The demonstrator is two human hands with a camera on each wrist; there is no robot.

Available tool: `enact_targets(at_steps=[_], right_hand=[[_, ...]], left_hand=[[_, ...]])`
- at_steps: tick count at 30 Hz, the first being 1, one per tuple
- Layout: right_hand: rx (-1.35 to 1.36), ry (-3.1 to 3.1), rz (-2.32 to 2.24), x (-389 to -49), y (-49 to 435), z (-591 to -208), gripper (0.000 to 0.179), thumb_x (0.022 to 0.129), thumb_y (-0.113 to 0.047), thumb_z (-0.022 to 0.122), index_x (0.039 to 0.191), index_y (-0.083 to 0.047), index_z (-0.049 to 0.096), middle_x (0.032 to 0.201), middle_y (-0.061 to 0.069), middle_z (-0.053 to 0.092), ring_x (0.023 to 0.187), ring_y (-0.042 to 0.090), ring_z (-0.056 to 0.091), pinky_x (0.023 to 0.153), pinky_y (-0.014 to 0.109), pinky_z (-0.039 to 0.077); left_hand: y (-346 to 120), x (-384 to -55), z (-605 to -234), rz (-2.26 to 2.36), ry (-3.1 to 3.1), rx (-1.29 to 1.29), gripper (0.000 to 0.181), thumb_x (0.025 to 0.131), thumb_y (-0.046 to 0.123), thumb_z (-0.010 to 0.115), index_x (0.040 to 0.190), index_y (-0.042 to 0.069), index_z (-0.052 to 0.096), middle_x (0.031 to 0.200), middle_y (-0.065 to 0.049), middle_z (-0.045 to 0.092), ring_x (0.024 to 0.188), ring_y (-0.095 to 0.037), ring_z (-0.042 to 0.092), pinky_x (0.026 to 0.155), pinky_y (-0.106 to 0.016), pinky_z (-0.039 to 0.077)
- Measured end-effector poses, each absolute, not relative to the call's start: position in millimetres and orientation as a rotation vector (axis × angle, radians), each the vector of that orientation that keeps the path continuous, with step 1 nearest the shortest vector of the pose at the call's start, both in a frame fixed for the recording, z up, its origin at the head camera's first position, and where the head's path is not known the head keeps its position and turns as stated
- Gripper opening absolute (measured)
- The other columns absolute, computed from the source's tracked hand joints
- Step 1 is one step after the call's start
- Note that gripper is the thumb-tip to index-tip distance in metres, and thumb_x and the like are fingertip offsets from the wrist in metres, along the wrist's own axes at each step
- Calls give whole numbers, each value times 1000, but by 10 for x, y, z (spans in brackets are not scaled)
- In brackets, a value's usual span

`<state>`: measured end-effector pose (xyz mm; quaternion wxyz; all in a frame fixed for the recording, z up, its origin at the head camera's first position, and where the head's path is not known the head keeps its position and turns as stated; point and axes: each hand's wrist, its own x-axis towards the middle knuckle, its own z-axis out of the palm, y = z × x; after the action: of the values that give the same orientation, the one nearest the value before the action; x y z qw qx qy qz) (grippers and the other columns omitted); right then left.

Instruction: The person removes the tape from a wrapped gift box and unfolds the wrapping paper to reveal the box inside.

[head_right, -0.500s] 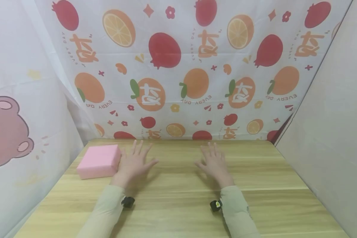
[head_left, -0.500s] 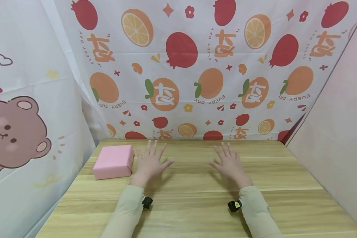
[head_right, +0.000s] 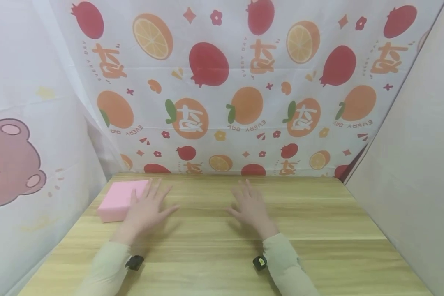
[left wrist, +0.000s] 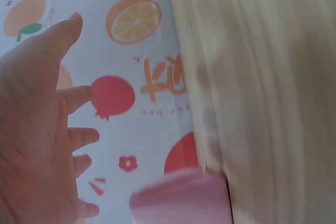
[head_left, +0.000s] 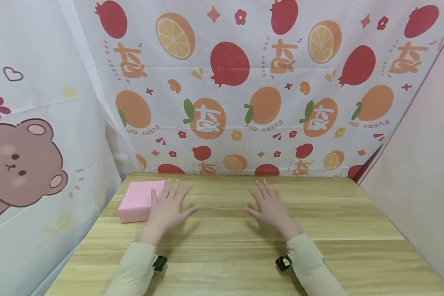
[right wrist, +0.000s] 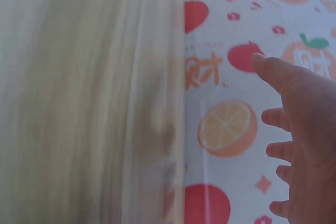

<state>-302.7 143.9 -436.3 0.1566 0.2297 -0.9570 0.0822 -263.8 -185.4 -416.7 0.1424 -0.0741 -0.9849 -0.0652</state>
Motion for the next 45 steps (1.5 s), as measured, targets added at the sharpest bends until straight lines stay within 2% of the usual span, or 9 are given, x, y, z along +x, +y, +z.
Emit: enact_targets(at_steps=[5, 12, 23, 27, 34, 40, 45], right_hand=[[723, -2723, 217, -3002, 1219, -4345, 69, 81, -60, 49, 139, -28, 31, 150, 5, 20, 140, 28, 10, 109, 55, 15], [821, -2735, 145, -2933, 860, -4295, 70, 82, -64, 41, 141, -28, 27, 150, 6, 18, 140, 28, 9, 110, 52, 14], [911, -2743, 141, -2851, 343, -4325, 70, 83, -67, 37, 141, -32, 23, 150, 0, 18, 140, 24, 9, 110, 52, 17], [955, -2752, 139, -2833, 150, -4357, 70, 83, -67, 36, 141, -31, 24, 150, 0, 18, 140, 25, 10, 110, 52, 18], [1053, -2729, 92, -2785, -188, -4436, 72, 81, -70, 31, 141, -32, 22, 150, 0, 17, 139, 25, 12, 108, 52, 23], [1149, -2738, 126, -2749, -478, -4477, 71, 81, -72, 26, 142, -35, 18, 151, -1, 16, 141, 21, 6, 109, 50, 22], [1208, -2752, 187, -2703, -699, -4447, 72, 82, -70, 30, 142, -35, 14, 151, -4, 15, 140, 22, 10, 110, 49, 21]], left_hand=[[-2030, -2511, -4139, -182, -2820, -220, 79, 73, 77, 37, 139, 34, 28, 150, -11, 19, 138, -34, 10, 101, -69, 2], [-2323, -2395, -4131, -220, -2811, -206, 81, 73, 76, 41, 140, 33, 28, 148, -10, 23, 137, -35, 12, 100, -69, 3], [-2854, -2329, -4086, -271, -2743, -143, 80, 75, 69, 49, 137, 21, 35, 143, -18, 26, 134, -39, 14, 96, -73, 3], [-3046, -2310, -4109, -281, -2739, -104, 80, 75, 68, 49, 138, 21, 34, 144, -17, 25, 135, -39, 11, 95, -73, 3], [-3259, -2281, -4155, -359, -2775, -48, 84, 76, 68, 48, 143, 22, 24, 148, -17, 19, 136, -41, 2, 94, -73, -1], [-3355, -2263, -4196, -366, -2772, -16, 84, 77, 68, 47, 142, 19, 26, 144, -23, 24, 134, -45, 7, 93, -74, 0], [-3402, -2252, -4236, -357, -2786, 4, 85, 77, 68, 46, 140, 14, 29, 140, -26, 28, 131, -48, 13, 93, -74, 2]])
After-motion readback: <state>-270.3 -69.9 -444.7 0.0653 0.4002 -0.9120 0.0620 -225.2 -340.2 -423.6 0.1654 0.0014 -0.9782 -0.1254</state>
